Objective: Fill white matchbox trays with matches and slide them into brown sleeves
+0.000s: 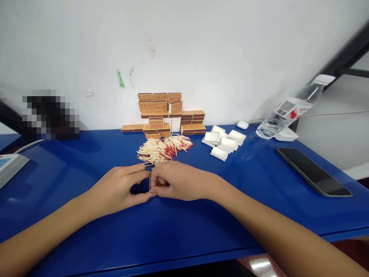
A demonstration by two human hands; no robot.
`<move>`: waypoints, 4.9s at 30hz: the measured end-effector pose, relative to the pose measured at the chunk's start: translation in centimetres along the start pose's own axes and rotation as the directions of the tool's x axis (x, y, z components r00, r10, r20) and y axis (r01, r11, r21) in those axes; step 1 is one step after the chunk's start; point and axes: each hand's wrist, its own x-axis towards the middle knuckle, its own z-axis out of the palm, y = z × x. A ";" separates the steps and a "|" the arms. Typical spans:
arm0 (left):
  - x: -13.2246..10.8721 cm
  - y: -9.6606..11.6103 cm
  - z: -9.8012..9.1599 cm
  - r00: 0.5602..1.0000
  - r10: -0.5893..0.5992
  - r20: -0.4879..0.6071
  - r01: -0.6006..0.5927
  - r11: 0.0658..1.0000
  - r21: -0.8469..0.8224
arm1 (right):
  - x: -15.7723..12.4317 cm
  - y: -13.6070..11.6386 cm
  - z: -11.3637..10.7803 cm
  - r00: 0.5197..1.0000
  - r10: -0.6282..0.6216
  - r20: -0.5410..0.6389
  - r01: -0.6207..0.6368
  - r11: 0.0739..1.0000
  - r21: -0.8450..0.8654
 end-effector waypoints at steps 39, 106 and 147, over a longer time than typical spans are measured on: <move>0.1 0.5 1.2 0.977 -0.047 -0.206 -0.002 0.972 -0.233 | -1.8 4.2 -4.4 0.898 -0.020 -0.440 -0.233 0.827 -0.512; 0.1 0.4 0.9 0.993 -0.056 -0.108 0.047 0.995 -0.088 | 2.1 7.3 -3.4 0.746 0.319 -0.584 -0.479 0.867 -0.139; 0.2 -0.7 -0.4 0.991 -0.075 -0.115 0.048 0.973 -0.224 | -2.5 2.0 -2.8 0.983 0.136 -0.120 -0.156 0.972 -0.177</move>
